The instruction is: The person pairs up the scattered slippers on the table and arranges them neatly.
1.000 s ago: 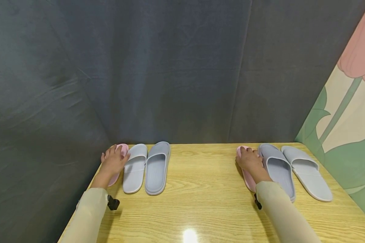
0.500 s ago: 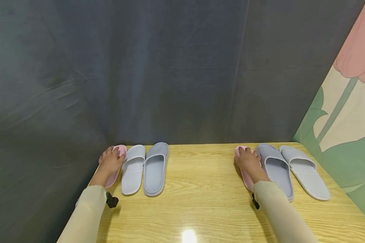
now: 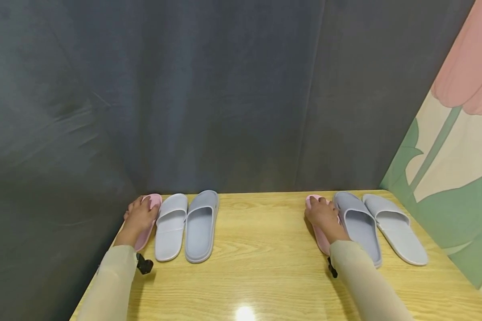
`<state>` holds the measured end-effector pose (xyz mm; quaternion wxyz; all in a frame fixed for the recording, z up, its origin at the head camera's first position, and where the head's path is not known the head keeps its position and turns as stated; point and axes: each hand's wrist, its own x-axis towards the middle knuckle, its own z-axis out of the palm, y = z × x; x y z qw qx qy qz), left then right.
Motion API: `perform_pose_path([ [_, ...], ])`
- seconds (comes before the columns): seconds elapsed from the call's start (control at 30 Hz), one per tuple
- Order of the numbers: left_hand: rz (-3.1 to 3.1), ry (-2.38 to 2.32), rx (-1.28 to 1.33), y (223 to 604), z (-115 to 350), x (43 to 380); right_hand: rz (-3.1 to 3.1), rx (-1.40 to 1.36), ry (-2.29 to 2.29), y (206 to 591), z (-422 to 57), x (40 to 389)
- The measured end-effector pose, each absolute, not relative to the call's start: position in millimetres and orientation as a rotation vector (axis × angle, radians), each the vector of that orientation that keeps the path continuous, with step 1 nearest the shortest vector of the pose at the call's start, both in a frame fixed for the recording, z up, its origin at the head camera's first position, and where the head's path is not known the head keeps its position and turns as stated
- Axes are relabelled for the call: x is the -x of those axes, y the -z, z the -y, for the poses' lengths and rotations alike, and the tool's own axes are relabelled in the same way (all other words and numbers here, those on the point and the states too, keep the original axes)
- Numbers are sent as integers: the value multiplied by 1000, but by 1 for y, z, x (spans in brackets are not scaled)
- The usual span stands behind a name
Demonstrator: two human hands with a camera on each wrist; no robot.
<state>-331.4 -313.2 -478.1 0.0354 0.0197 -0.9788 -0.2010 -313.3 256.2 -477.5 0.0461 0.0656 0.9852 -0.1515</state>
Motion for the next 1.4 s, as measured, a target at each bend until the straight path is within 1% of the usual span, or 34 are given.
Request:
perform_pose_path([
  [0.27,3028,661,-97,480,317,332,-3052,-199,446,480,-252,312],
  [0.57,3038,660,-136,491,319,335,-3032,-188,445,481,-254,311],
  [0.93,3028,699,-210,499,320,345,-3048,-197,482,477,-256,306],
  [1.4,3023,727,-246,495,319,344,-3073,-148,466,477,-262,307],
])
